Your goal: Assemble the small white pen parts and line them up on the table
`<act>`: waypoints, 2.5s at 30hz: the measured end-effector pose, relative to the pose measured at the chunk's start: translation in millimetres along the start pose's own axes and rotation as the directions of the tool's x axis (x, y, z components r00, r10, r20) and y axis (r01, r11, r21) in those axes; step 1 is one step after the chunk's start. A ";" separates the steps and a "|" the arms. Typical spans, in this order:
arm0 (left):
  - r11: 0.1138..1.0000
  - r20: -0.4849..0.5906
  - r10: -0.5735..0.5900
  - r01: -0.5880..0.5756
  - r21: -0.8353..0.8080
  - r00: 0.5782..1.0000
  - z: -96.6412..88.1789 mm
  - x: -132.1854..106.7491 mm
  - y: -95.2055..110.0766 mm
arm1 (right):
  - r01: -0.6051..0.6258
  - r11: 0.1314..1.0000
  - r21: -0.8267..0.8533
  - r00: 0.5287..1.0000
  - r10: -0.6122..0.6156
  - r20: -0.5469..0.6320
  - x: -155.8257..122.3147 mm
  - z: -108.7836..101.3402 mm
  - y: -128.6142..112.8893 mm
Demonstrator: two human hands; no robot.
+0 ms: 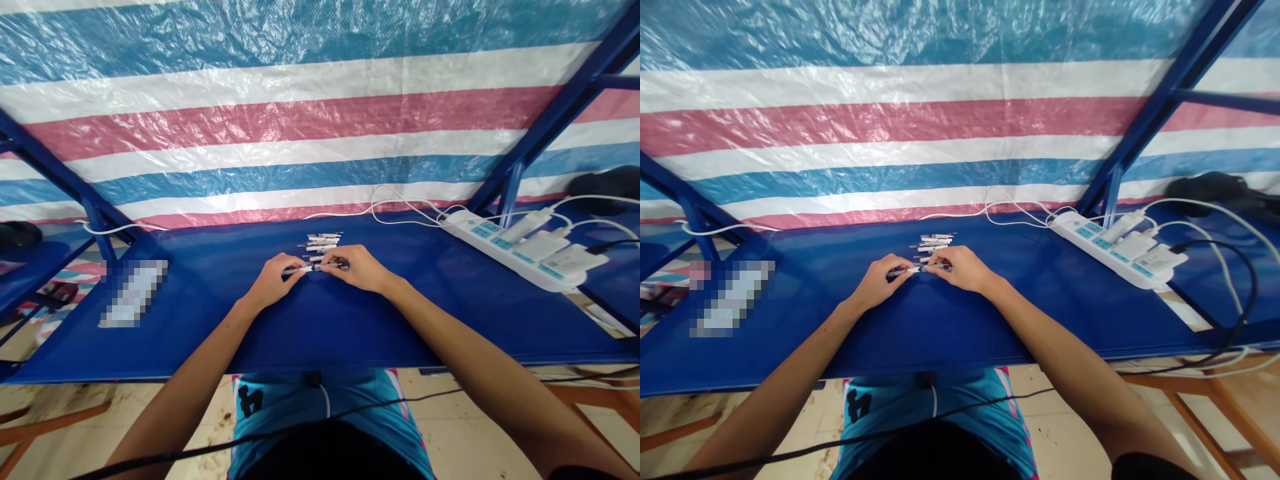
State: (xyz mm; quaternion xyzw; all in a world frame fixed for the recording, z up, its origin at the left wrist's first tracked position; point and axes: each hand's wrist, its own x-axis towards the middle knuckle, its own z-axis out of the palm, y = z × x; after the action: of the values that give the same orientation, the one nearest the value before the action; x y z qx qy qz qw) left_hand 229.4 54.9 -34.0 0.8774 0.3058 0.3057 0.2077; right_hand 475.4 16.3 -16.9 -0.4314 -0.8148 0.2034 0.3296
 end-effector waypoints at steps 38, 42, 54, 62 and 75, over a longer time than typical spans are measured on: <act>1.000 0.044 0.013 -0.012 -0.016 0.999 -0.8 -0.9 5.7 | 0.013 1.000 0.025 1.000 -0.013 -0.017 -0.4 9.2 1.3; 0.999 0.037 0.034 -0.033 -0.024 0.999 -0.6 -0.3 6.0 | -0.007 1.000 0.021 1.000 0.007 -0.017 -0.8 8.6 -0.2; 0.999 0.034 0.051 -0.051 -0.003 0.998 -0.7 -0.5 6.6 | -0.063 0.995 0.072 0.997 0.059 0.049 -1.0 9.1 -0.6; 0.997 0.016 0.071 -0.072 0.017 0.997 1.4 -1.5 6.1 | -0.090 0.992 0.094 0.993 0.082 0.082 -1.0 7.8 -3.3; 1.000 -0.014 0.008 -0.008 0.022 1.000 -1.5 -0.7 2.7 | -0.045 0.999 0.020 0.999 0.045 -0.013 -1.6 -8.7 2.5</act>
State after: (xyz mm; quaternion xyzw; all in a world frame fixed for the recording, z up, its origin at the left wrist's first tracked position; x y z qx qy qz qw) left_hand 229.1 52.7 -31.7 0.8786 0.3071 0.3096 0.1947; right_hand 483.6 16.7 -12.9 -0.4478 -0.8005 0.2159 0.3347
